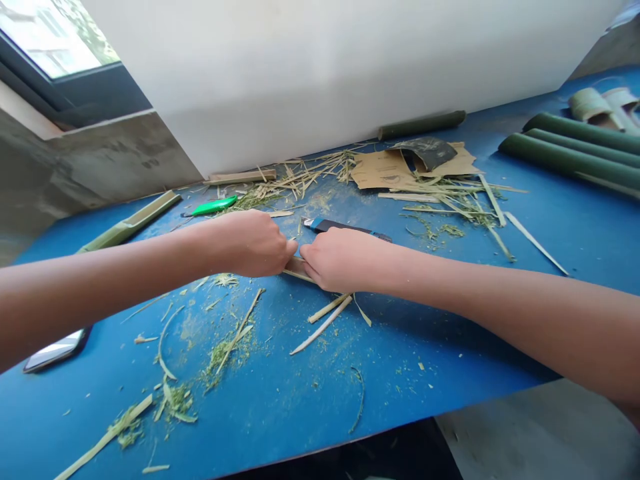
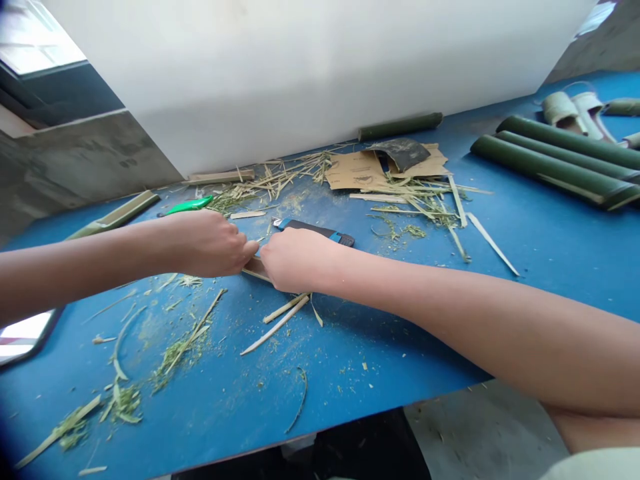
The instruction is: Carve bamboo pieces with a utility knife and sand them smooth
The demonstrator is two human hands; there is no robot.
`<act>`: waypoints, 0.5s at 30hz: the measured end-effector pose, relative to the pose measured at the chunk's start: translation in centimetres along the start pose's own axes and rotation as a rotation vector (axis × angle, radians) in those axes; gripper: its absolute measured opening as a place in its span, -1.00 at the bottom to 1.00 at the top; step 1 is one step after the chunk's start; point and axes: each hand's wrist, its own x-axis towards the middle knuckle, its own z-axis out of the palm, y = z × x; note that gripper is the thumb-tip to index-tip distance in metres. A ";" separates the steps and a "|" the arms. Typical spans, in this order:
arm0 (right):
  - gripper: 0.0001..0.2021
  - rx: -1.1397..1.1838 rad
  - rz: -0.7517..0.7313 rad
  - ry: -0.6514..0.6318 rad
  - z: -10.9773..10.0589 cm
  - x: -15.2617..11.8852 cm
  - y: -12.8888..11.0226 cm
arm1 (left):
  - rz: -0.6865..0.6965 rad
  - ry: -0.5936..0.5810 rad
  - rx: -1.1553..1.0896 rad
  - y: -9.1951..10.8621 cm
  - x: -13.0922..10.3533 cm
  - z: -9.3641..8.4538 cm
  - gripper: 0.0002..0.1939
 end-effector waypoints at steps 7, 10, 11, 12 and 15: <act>-0.62 -0.022 0.004 0.004 0.2 0.0 0.0 | 0.033 -0.052 0.055 0.2 0.3 -0.5 -0.76; -0.62 -0.025 0.016 -0.006 0.2 0.0 0.0 | 0.029 -0.036 0.047 0.2 0.3 -0.6 -0.76; -0.61 -0.024 0.019 -0.013 0.2 0.0 0.0 | 0.032 -0.034 0.057 0.3 0.3 -0.6 -0.76; -0.61 -0.021 0.020 -0.016 0.2 0.0 0.0 | 0.035 -0.035 0.073 0.3 0.2 -0.7 -0.76; -0.63 -0.008 0.017 -0.015 0.1 0.0 0.0 | 0.028 -0.035 0.104 0.4 0.0 -0.6 -0.76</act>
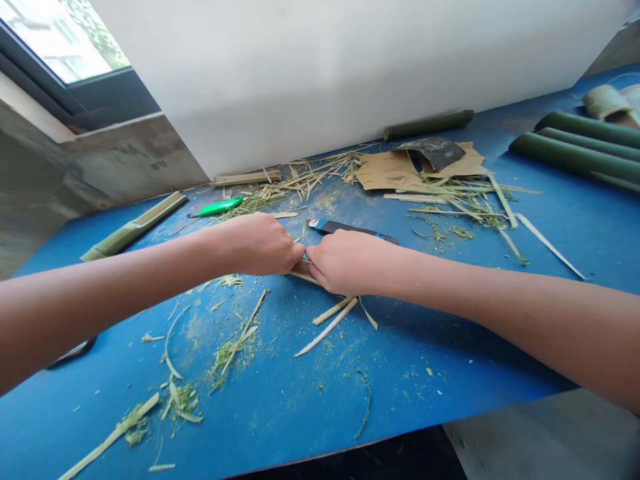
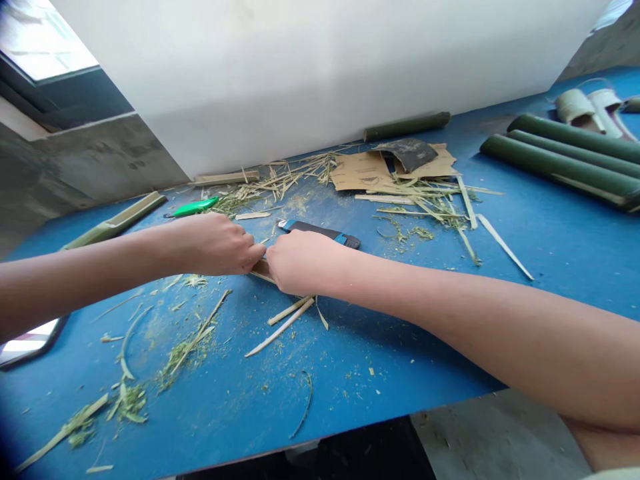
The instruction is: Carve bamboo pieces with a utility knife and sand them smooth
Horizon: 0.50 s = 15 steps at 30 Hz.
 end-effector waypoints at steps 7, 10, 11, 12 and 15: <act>-0.62 0.006 -0.005 0.013 0.2 0.1 0.1 | -0.075 0.042 0.005 0.3 -0.2 0.9 -0.71; -0.62 0.019 0.012 0.028 0.3 0.1 0.2 | -0.080 0.049 -0.009 0.1 -0.3 1.0 -0.69; -0.62 0.027 0.017 0.035 0.3 0.1 0.1 | -0.072 0.054 -0.026 0.0 -0.4 1.0 -0.69; -0.60 0.041 0.028 0.039 0.3 0.1 0.1 | -0.058 0.057 -0.047 -0.2 -0.6 0.9 -0.68; -0.55 0.092 0.082 0.034 0.2 0.1 0.0 | -0.026 0.065 -0.118 -0.9 -1.1 0.8 -0.64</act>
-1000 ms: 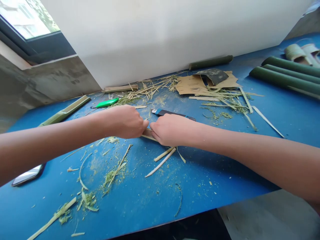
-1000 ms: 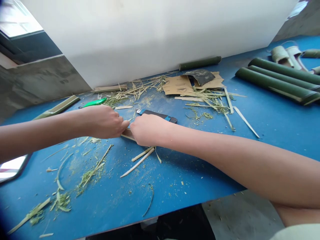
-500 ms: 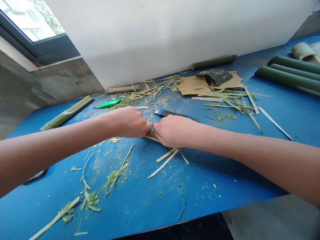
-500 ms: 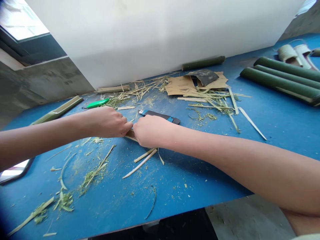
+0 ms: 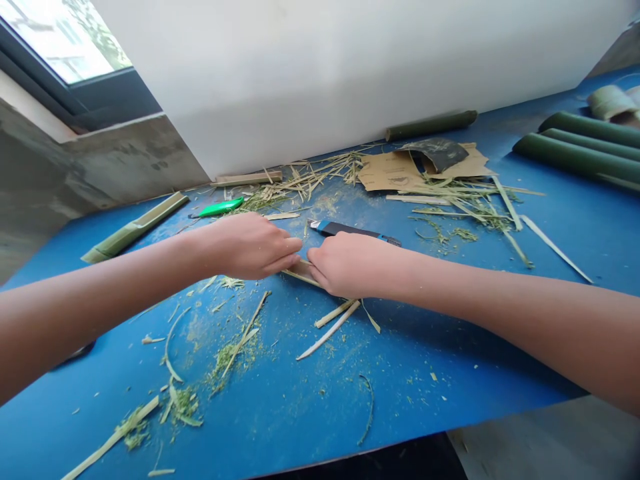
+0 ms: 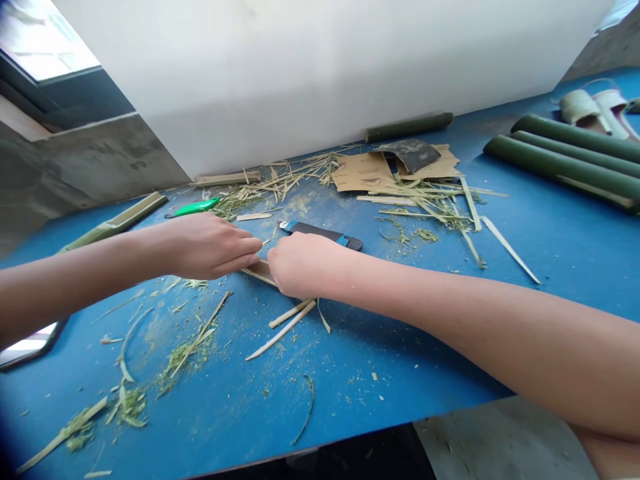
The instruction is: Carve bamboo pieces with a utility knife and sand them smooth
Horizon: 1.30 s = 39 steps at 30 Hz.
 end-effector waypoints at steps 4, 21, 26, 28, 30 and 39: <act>-0.60 0.007 0.023 -0.017 -0.1 0.0 -0.1 | -0.009 -0.013 -0.011 -0.5 -0.1 0.0 -0.68; -0.68 -0.061 -0.008 -0.008 0.2 0.1 0.0 | 0.001 -0.075 0.047 0.7 0.7 -0.5 -0.79; -0.66 -0.057 -0.005 0.006 0.3 0.1 0.0 | -0.093 -0.093 -0.006 1.3 1.1 -0.6 -0.78; -0.64 -0.062 -0.010 0.000 0.2 0.1 0.0 | -0.123 -0.119 -0.001 1.4 1.1 -0.4 -0.79; -0.63 -0.066 -0.022 -0.016 0.2 0.1 0.0 | -0.151 -0.127 -0.017 1.3 1.0 -0.2 -0.82; -0.69 -0.053 -0.048 -0.008 0.2 0.0 0.1 | -0.366 -0.169 -0.193 0.7 0.7 -0.2 -0.66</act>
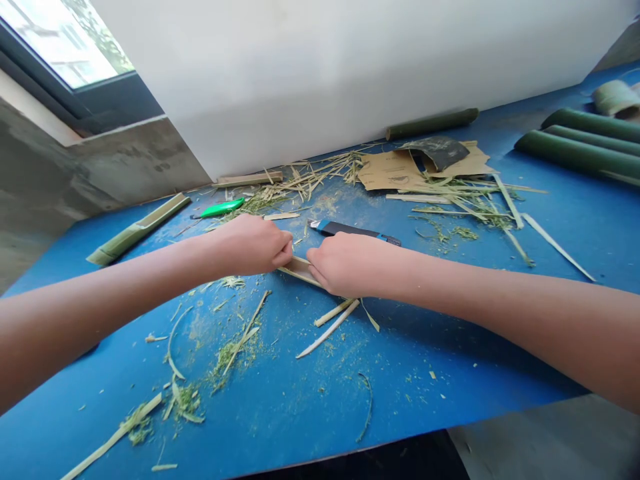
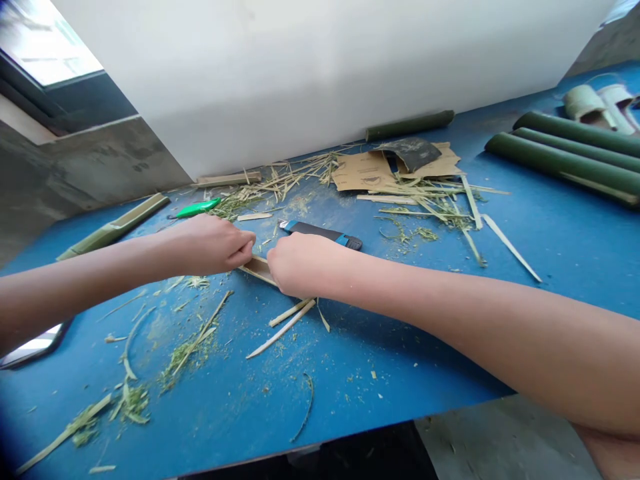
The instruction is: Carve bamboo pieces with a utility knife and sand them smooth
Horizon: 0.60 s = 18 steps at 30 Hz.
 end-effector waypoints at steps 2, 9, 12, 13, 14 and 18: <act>-0.68 -0.016 0.003 -0.006 -0.2 0.0 -0.1 | -0.067 -0.047 -0.145 -0.3 0.0 -0.2 -0.63; -0.69 0.024 0.065 -0.036 -0.5 0.0 -0.4 | -0.205 -0.078 -0.348 -2.6 0.2 0.2 -0.71; -0.70 0.027 0.081 -0.020 -0.5 0.0 -0.4 | -0.098 0.010 -0.400 -2.8 -0.5 0.7 -0.68; -0.70 0.029 0.087 -0.018 -0.5 0.0 -0.4 | -0.028 0.056 -0.404 -2.9 -0.8 0.9 -0.66; -0.71 0.033 0.092 -0.021 -0.6 0.0 -0.4 | 0.047 0.101 -0.386 -2.9 -1.2 1.1 -0.64; -0.71 0.050 0.107 -0.039 -0.8 0.0 -0.5 | 0.290 0.219 -0.135 -3.3 -2.0 1.5 -0.68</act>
